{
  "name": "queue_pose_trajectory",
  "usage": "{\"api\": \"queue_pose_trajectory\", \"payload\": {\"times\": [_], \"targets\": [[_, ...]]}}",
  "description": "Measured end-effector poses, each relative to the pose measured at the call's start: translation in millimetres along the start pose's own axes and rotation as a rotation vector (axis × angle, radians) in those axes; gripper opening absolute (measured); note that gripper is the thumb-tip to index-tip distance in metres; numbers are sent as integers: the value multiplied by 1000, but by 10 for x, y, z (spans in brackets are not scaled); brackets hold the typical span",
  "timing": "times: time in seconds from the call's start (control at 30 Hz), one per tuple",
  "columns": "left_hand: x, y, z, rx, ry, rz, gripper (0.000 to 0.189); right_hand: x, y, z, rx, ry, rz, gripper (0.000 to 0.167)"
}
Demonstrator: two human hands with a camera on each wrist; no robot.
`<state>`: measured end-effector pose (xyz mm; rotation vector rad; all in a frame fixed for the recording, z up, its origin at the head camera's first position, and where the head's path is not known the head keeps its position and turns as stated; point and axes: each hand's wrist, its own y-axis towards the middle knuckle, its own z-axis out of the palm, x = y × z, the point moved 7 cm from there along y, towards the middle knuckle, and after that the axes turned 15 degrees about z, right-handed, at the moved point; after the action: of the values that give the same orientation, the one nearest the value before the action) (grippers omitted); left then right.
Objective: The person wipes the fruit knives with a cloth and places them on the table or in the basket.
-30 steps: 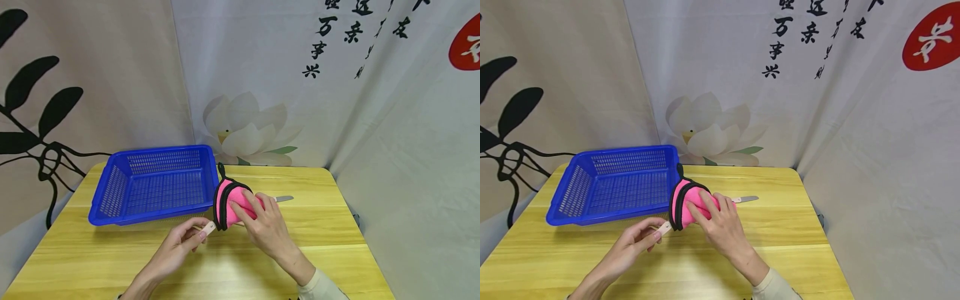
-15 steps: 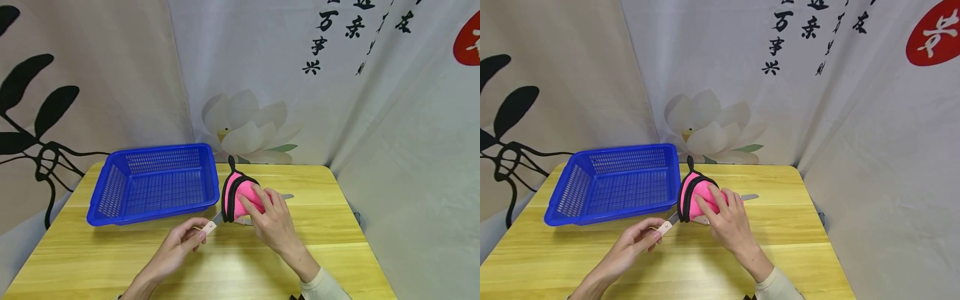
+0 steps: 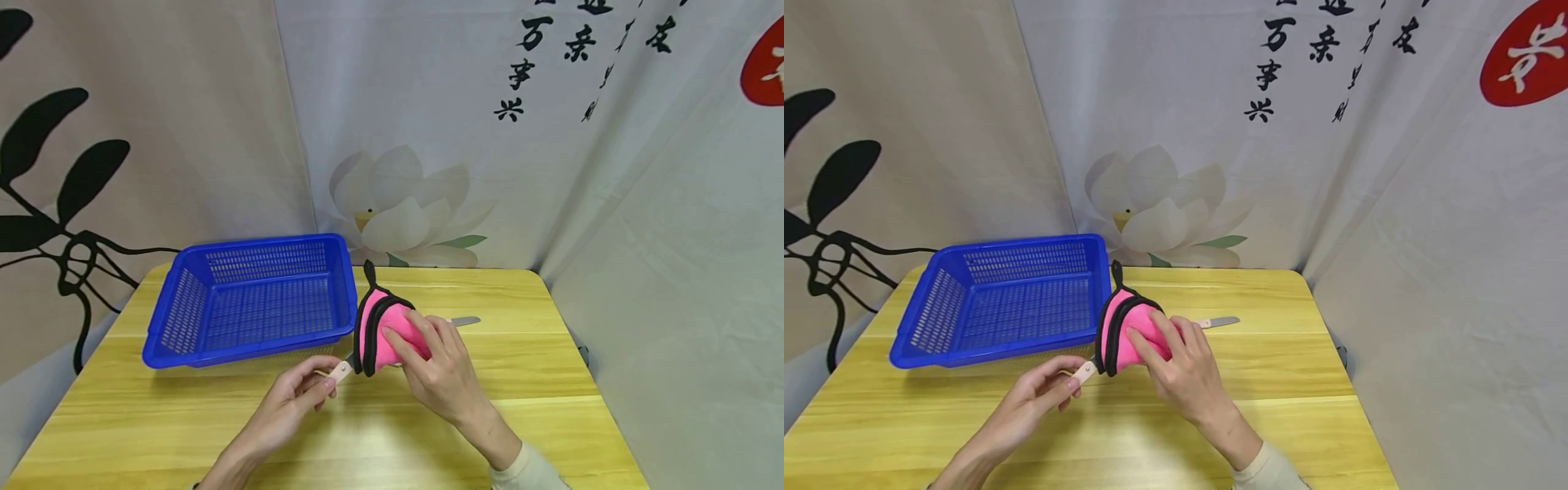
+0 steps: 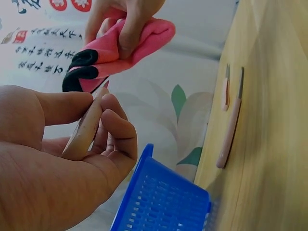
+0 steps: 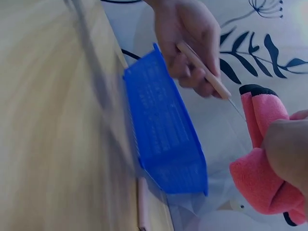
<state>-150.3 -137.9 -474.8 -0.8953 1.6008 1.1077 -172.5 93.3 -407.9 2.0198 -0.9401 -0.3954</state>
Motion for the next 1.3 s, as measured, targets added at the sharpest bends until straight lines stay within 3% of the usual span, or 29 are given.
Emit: {"api": "queue_pose_trajectory", "payload": {"times": [0.23, 0.43, 0.63, 1.03, 1.3], "targets": [[6, 17, 28, 26, 15, 32, 24, 284, -101, 86, 3, -6, -94, 37], [-5, 19, 39, 18, 20, 69, 20, 379, -130, 134, 2, -39, -127, 44], [-12, 6, 41, 14, 45, 71, 22, 394, -146, 176, 39, -92, -97, 51], [15, -24, 31, 17, 77, -8, 28, 295, -143, 202, 116, -141, -31, 62], [-2, -49, 13, 23, 71, 26, 30, 244, -136, 213, 149, -151, -16, 68]]}}
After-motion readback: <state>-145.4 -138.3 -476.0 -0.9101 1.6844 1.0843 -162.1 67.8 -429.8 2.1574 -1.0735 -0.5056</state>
